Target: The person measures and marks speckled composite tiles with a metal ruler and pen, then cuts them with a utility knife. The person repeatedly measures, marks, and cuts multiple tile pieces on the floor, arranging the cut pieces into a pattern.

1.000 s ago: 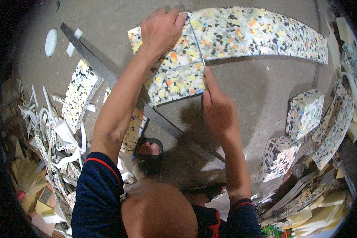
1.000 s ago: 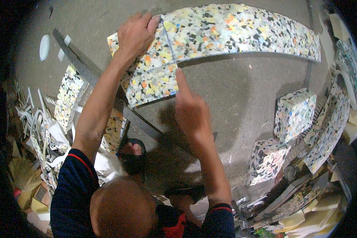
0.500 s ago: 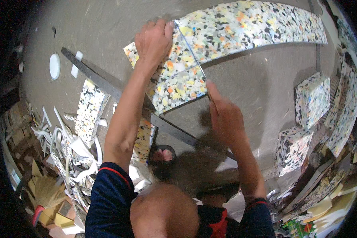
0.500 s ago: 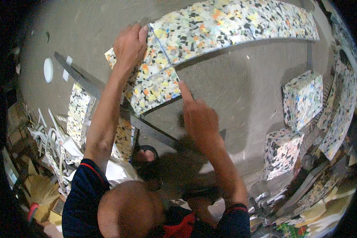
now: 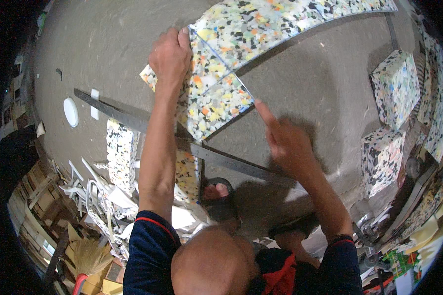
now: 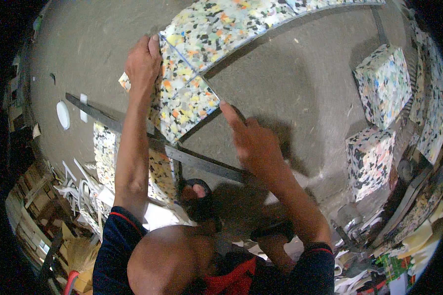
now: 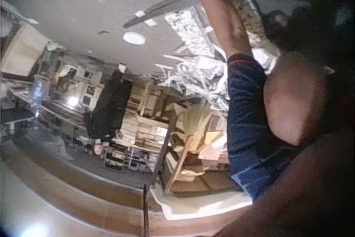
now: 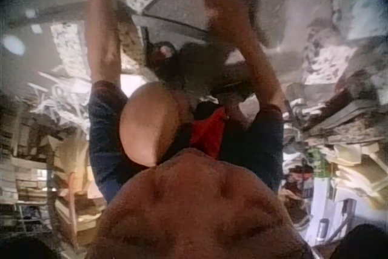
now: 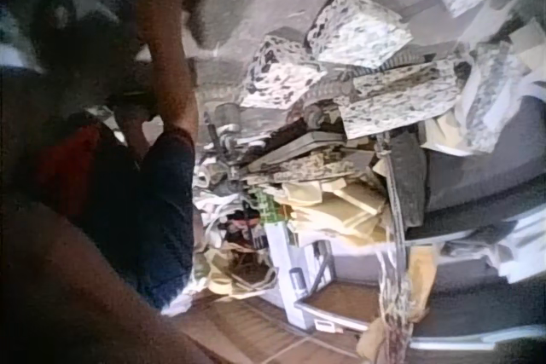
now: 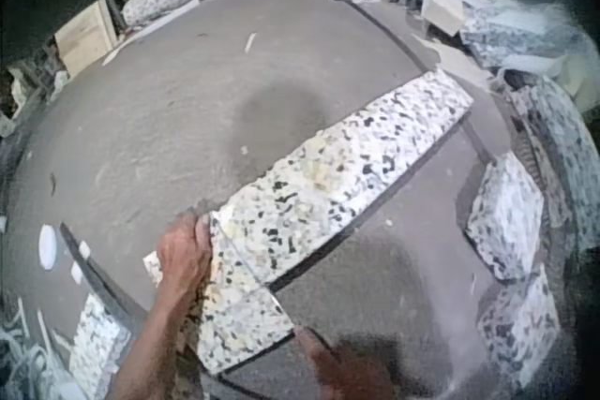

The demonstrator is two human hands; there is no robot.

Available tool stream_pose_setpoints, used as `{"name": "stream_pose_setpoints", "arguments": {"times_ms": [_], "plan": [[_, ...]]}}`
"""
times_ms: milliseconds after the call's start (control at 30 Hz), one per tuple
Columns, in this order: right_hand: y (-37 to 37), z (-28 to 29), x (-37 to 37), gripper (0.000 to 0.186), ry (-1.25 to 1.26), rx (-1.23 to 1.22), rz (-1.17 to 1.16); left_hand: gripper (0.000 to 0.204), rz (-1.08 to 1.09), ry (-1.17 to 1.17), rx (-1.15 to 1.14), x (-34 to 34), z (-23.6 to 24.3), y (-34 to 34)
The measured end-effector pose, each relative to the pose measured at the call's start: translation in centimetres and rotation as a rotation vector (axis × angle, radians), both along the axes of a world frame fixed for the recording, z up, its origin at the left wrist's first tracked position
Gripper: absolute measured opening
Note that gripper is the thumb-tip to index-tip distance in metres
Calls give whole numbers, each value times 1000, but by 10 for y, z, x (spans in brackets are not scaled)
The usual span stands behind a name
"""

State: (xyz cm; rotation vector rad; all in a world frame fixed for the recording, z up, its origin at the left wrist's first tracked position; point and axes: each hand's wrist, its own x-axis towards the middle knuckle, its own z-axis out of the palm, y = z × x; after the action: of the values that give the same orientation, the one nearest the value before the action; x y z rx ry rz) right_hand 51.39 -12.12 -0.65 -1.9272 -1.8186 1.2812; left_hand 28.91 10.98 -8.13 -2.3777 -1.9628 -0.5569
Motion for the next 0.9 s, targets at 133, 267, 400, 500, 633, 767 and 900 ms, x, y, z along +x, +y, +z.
{"name": "stream_pose_setpoints", "arguments": {"times_ms": [133, 267, 400, 500, 633, 767, 900], "plan": [[18, -20, -6, 69, -83, 102, 26, 38, -19, -66, 28, 0, 0, -2], [9, -27, -3, 68, -158, 54, 45, 38, -12, -77, 64, 1, 1, -2], [-24, -28, 10, 64, 8, 185, -23, 38, -6, -50, -26, -1, 3, 0], [-45, -30, 12, 65, -150, 157, 20, 39, 3, -47, -51, -1, 2, 0], [-34, -42, 4, 64, 14, 290, -74, 39, -37, -61, 3, -1, 2, -1], [-10, -48, -1, 65, -30, 161, -22, 40, -9, -75, -58, -3, 5, -1], [-30, -41, 6, 68, -107, -36, 17, 40, -7, -129, -68, -3, 8, 1]]}}
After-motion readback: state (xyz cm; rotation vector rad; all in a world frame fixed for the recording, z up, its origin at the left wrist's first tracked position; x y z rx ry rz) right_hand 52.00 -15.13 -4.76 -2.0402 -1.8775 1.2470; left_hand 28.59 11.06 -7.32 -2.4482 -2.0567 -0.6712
